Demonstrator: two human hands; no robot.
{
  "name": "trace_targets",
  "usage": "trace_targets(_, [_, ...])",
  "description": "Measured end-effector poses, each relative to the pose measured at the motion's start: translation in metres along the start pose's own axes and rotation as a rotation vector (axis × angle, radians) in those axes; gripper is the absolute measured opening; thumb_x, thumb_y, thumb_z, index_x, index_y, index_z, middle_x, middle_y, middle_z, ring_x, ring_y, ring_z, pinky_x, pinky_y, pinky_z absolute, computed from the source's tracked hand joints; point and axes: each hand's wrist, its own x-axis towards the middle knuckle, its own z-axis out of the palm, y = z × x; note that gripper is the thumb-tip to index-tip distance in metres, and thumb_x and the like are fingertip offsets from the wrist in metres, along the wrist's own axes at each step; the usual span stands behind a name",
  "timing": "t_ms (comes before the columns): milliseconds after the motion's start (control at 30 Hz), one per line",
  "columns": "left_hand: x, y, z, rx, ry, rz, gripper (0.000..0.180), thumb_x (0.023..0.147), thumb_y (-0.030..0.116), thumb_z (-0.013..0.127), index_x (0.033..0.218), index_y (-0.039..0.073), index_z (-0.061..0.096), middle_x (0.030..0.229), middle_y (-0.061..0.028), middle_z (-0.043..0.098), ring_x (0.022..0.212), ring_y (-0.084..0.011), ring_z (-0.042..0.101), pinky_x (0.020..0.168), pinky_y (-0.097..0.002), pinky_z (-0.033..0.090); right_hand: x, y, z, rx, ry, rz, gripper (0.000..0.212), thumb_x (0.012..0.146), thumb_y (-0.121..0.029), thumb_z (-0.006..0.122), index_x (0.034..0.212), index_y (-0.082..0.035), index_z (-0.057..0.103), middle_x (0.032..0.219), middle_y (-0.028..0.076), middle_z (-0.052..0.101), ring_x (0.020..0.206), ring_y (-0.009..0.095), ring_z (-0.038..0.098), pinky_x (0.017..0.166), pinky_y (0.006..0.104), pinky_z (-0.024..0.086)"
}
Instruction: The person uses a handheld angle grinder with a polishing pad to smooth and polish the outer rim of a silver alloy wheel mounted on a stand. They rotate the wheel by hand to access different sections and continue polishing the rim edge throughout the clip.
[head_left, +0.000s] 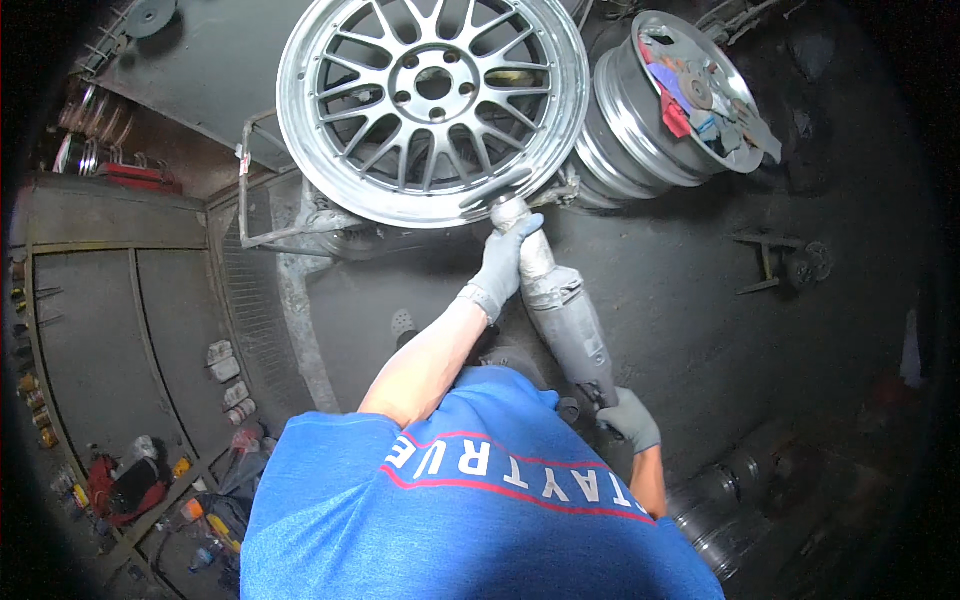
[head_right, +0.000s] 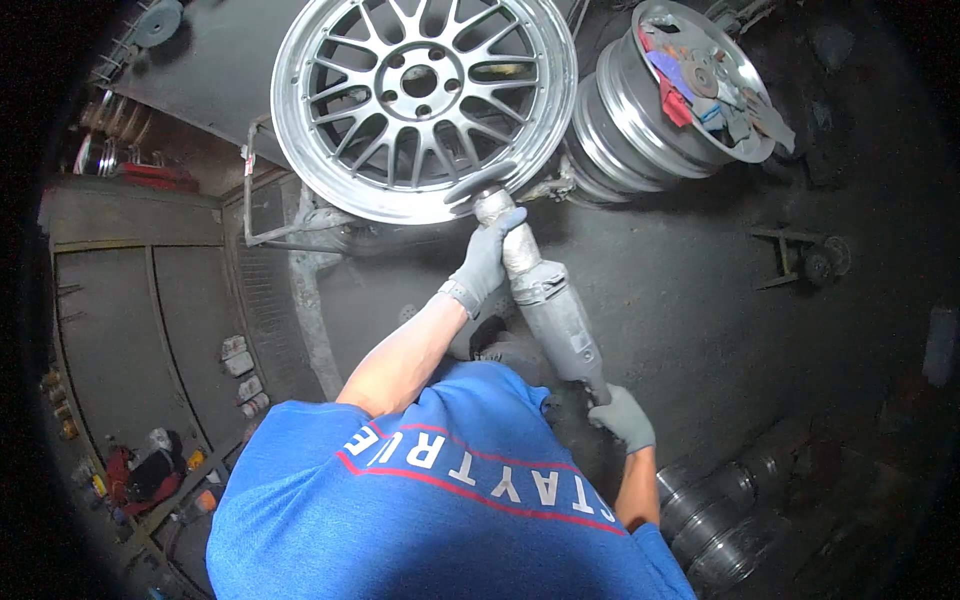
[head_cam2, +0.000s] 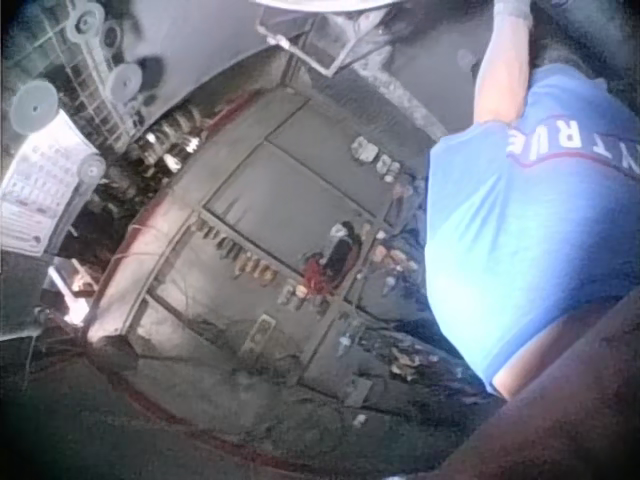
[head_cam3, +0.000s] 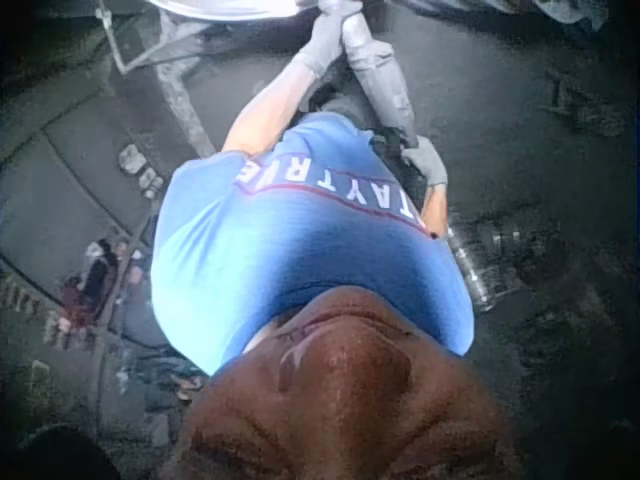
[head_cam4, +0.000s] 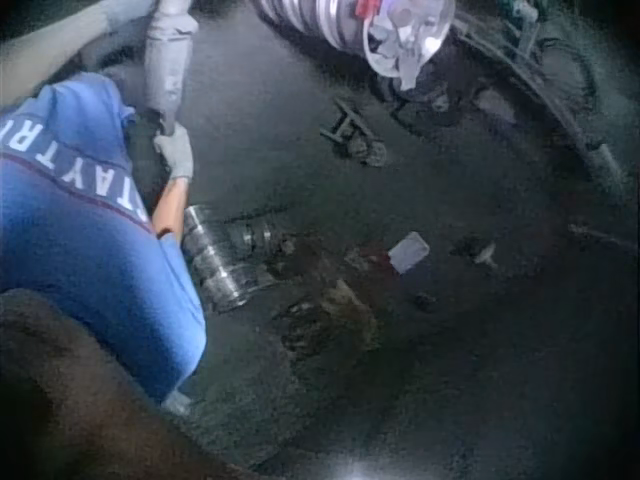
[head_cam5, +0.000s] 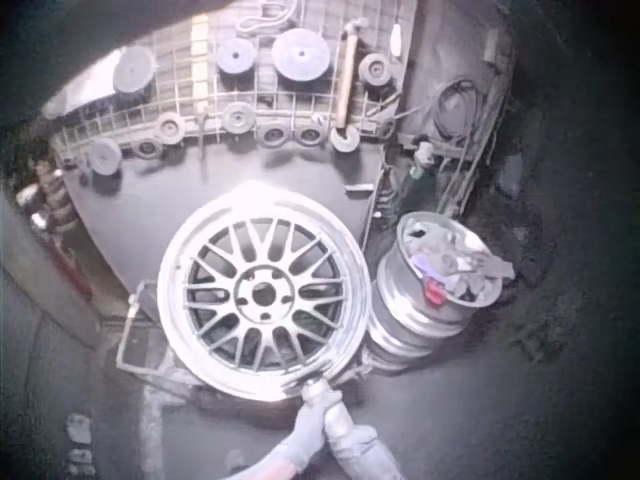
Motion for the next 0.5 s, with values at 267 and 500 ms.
trace_targets(267, [0.090,-0.026,0.104,-0.353,-0.257,0.040,0.055,0.087,0.027,0.093,0.131,0.005,0.069,0.115,-0.0086,0.076,0.103,-0.0258,0.076,0.098,-0.0440,0.061,0.001,-0.092,-0.188,-0.541,0.288,-0.125,0.049,0.074,-0.009,0.074,0.121,0.002,0.072,0.097,0.017,0.075,0.093,0.024,0.073,0.087,0.0394,0.057])
trace_targets(500, [0.099,-0.016,0.137,-0.390,-0.315,0.002,0.056,0.089,0.035,0.092,0.130,0.005,0.070,0.117,-0.0095,0.078,0.107,-0.0268,0.077,0.099,-0.0458,0.061,-0.007,-0.133,-0.250,-0.759,0.403,-0.121,0.051,0.074,-0.009,0.075,0.124,0.001,0.072,0.102,0.019,0.077,0.098,0.032,0.075,0.092,0.0414,0.056])
